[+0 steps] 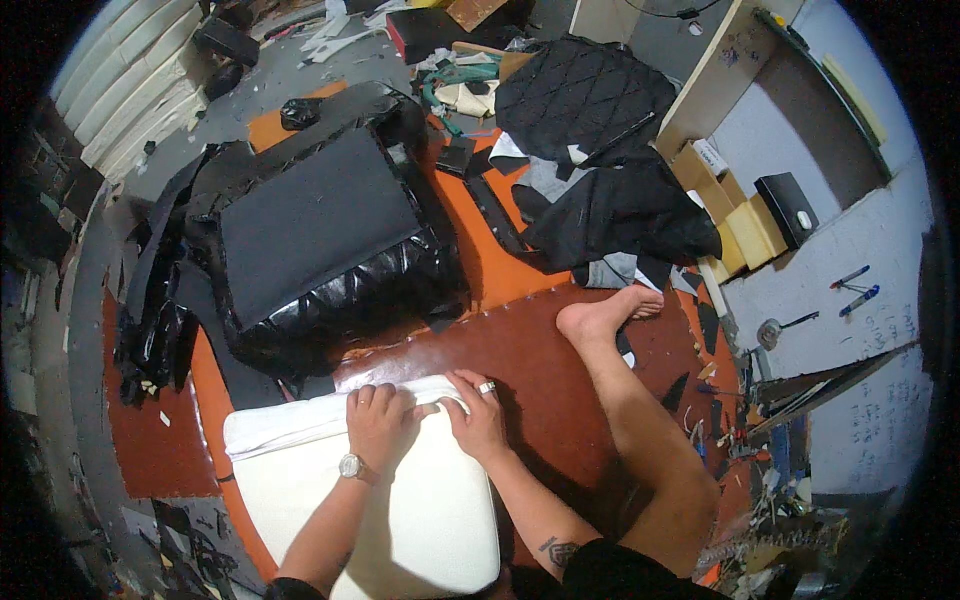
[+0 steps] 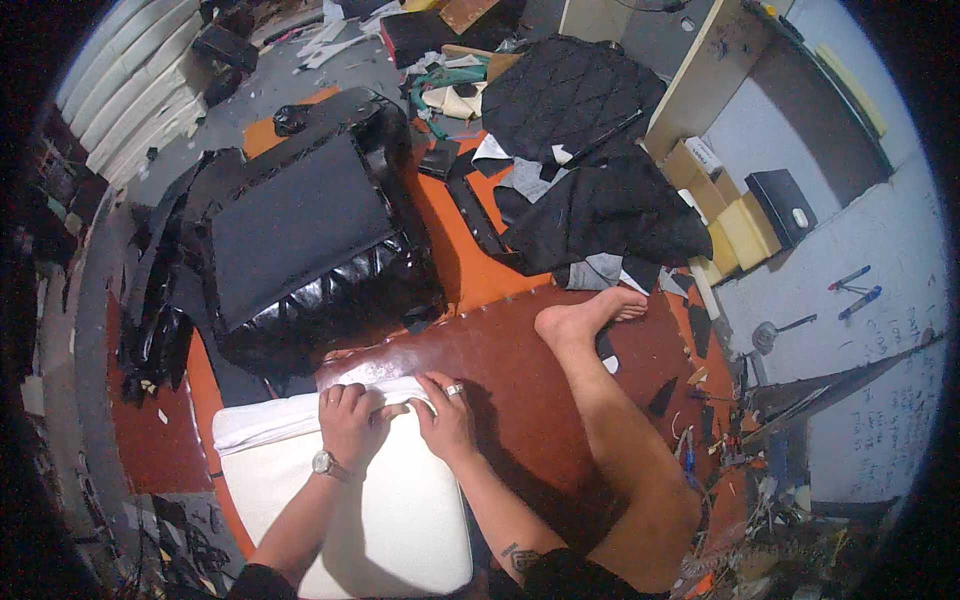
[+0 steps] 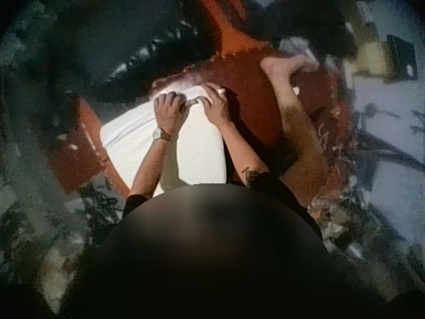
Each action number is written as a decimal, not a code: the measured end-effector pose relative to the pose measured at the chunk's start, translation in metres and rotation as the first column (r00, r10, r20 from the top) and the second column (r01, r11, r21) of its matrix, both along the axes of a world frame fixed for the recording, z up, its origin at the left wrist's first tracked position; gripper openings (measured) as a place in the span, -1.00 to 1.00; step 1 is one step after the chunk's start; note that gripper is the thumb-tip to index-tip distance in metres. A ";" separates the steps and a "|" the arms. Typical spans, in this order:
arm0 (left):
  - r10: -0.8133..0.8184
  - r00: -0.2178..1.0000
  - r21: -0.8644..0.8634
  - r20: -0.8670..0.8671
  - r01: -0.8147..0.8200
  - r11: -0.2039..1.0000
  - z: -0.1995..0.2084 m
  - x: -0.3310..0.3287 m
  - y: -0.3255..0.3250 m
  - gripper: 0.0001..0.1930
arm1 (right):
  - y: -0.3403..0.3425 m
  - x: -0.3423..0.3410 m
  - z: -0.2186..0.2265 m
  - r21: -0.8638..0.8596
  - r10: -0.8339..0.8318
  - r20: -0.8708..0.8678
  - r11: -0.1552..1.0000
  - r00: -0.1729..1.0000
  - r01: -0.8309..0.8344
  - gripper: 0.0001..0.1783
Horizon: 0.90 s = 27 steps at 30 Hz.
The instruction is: The person sits on the floor and fits a white fabric cover over a cushion. They repeatedly adjust, smooth, and pull the cover to align it with the cushion's shape, occasionally turning the cushion over to work on different sides.
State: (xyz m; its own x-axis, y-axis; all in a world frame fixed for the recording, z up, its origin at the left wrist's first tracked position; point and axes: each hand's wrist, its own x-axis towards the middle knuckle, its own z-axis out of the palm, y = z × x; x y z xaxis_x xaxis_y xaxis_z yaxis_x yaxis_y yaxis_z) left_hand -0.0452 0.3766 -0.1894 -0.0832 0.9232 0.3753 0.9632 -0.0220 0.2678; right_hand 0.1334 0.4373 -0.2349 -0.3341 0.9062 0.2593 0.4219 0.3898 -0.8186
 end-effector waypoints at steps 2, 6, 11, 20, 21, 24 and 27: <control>0.098 0.995 0.067 0.007 -0.098 0.993 0.009 0.010 -0.004 -0.63 | 0.000 0.003 -0.002 -0.018 0.007 0.033 1.000 0.999 -0.006 -0.50; 0.218 0.974 -0.043 0.066 -0.215 0.976 -0.002 0.028 -0.023 -0.64 | -0.003 0.007 -0.001 -0.035 0.004 0.086 0.999 0.996 -0.001 -0.48; 0.127 0.990 -0.359 -0.058 -0.140 0.923 0.026 0.045 -0.098 -0.40 | -0.005 0.028 0.017 -0.338 0.035 0.079 0.941 0.996 -0.006 -0.42; 0.404 0.915 -0.709 -0.018 -0.296 0.639 0.009 0.088 -0.341 -0.16 | -0.122 0.126 -0.071 -0.587 -0.321 0.425 0.614 0.846 0.528 -0.46; 0.436 0.900 -0.733 -0.023 -0.312 0.605 0.014 0.090 -0.355 -0.15 | -0.140 0.124 -0.070 -0.644 -0.220 0.437 0.600 0.872 0.474 -0.46; 0.451 0.892 -0.736 -0.025 -0.322 0.596 0.037 0.087 -0.338 -0.13 | -0.151 0.125 -0.054 -0.697 0.006 0.364 0.665 0.931 0.268 -0.44; 0.378 0.925 -0.676 -0.042 -0.305 0.671 0.056 0.093 -0.295 -0.13 | -0.113 0.127 -0.055 -0.559 -0.141 0.178 0.800 0.974 0.218 -0.56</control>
